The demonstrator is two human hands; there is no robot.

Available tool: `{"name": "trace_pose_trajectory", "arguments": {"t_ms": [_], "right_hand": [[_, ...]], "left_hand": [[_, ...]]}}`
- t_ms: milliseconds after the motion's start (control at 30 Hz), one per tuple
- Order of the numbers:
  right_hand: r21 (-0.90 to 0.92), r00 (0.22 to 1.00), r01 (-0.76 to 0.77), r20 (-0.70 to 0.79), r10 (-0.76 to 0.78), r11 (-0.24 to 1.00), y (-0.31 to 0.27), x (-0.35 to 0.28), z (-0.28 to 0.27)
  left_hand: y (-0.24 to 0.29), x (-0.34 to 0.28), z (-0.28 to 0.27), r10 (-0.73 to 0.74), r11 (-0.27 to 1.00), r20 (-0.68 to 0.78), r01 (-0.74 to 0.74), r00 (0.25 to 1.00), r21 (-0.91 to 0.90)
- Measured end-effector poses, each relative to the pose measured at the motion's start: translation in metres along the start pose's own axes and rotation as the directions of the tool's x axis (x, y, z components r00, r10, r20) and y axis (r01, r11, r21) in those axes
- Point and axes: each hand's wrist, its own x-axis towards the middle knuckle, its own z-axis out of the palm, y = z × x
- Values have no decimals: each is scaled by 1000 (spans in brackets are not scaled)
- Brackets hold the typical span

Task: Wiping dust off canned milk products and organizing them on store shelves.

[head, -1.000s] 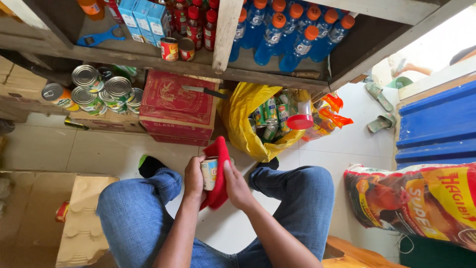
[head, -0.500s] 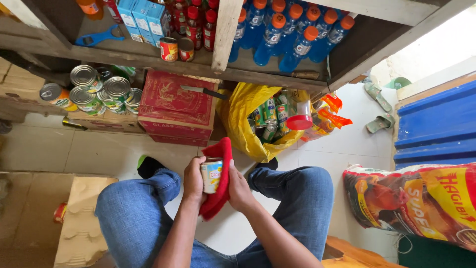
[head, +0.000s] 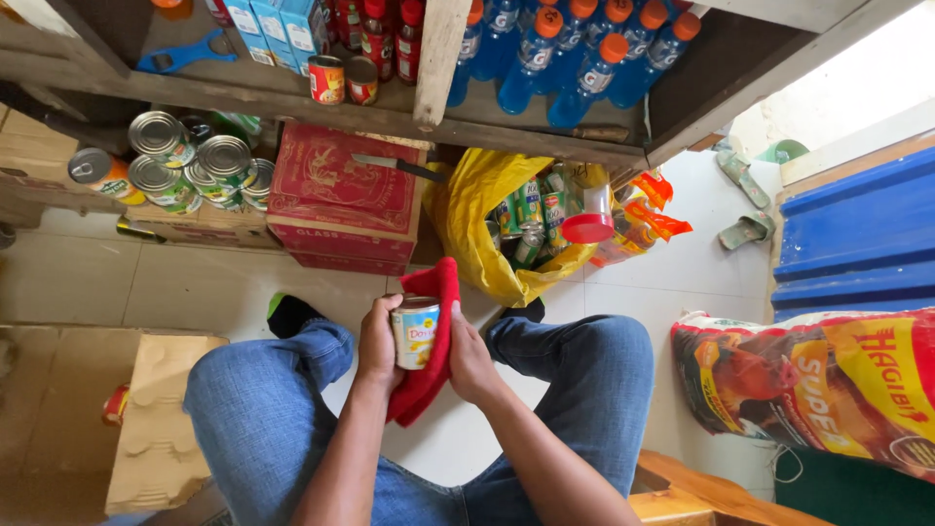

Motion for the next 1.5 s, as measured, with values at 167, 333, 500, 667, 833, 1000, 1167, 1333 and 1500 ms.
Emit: {"name": "trace_pose_trajectory", "arguments": {"t_ms": [167,333,500,667,833,1000,1167,1333,1500], "right_hand": [[-390,975,166,205,-91,906,-22,-28,9],[-470,976,192,187,-116,862,-33,-32,10],[-204,986,154,96,-137,967,-16,-13,-4],[-491,992,-5,110,67,871,-37,-37,10],[-469,975,203,180,-132,859,-36,-32,7],[-244,989,131,102,-108,961,-19,-14,-4],[-498,983,21,169,73,867,-34,-38,5],[-470,972,212,189,-137,857,-36,-32,10],[-47,994,105,-1,-105,993,-11,-7,-2]], "left_hand": [[-52,73,-37,41,999,-125,-37,991,35],[-7,18,-15,0,999,-4,0,1000,46],[0,0,-7,-25,999,144,31,989,-40],[-28,41,-23,61,997,-44,-59,997,42],[-20,31,-19,-4,1000,22,5,1000,-26],[-6,7,-5,-5,1000,127,7,992,-11],[-28,45,-23,50,998,-154,-43,987,47],[-12,17,-9,-30,999,-64,31,997,8],[-6,4,0,42,997,46,-39,998,-63]]}}
